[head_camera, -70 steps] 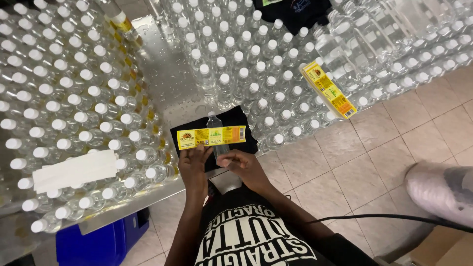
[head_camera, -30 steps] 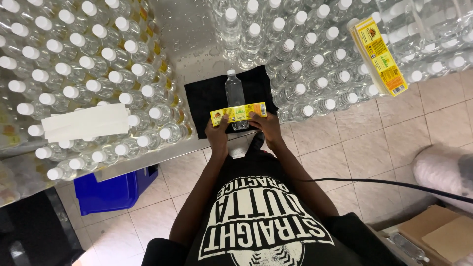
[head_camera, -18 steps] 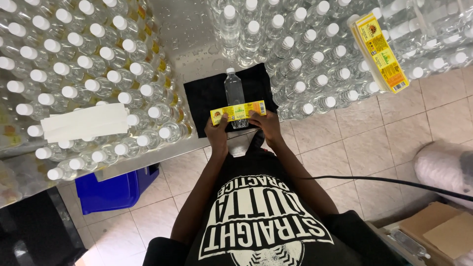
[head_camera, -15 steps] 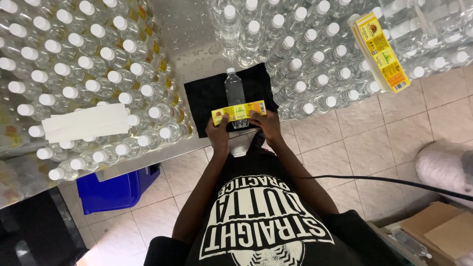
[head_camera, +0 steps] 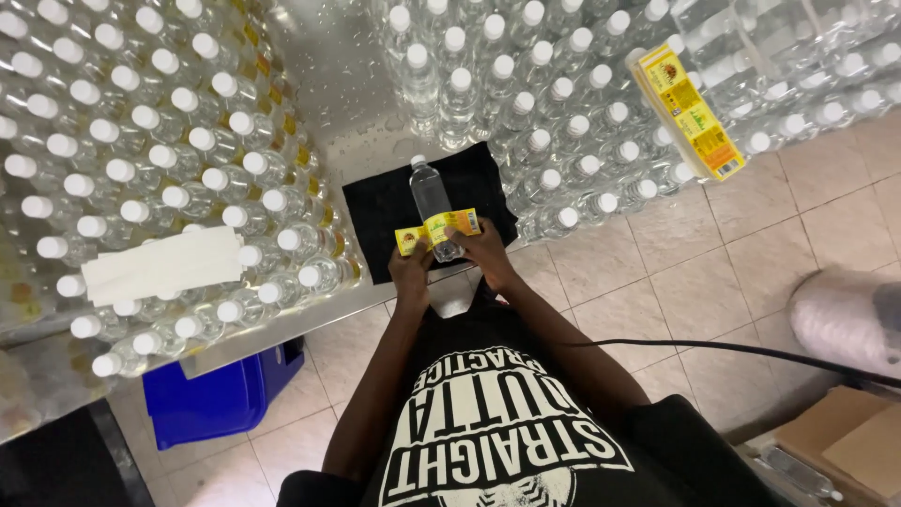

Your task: Manually applying adhesive labels to plastic water bottles at a production table.

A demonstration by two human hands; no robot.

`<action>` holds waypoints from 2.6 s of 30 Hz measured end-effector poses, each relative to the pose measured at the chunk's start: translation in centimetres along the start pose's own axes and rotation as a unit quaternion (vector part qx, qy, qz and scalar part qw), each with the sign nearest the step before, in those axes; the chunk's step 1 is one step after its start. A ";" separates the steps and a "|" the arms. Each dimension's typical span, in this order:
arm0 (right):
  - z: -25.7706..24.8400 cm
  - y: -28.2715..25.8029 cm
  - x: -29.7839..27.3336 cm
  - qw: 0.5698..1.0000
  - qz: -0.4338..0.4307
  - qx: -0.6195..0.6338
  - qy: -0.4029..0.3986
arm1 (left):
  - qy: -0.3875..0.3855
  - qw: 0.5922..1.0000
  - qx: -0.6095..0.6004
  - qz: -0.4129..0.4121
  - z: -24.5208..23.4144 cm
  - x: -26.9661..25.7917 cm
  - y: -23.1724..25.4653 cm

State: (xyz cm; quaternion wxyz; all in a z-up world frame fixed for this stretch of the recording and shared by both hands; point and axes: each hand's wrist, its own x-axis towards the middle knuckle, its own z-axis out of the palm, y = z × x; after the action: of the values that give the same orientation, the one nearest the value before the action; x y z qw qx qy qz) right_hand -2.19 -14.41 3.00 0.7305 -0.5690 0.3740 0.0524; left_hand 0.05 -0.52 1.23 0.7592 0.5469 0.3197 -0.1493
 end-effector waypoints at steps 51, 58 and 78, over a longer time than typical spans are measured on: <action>-11.5 -17.0 -11.7 0.845 -0.328 -0.319 -0.277 | -0.113 0.944 -0.042 0.308 11.8 -19.2 14.5; -9.5 -17.4 -12.7 0.804 -0.505 -0.256 -0.183 | -0.239 0.880 0.143 0.385 12.8 -22.5 17.2; -2.4 -21.6 -15.5 0.973 -0.221 0.040 0.056 | -0.125 0.663 0.400 0.621 7.3 -16.5 14.7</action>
State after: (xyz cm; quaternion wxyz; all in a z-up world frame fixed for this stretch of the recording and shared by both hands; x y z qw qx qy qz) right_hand -3.59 -18.60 29.30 0.7243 -0.6098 0.2809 -0.1571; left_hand -1.47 -4.08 24.21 0.4167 0.8460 -0.2823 0.1760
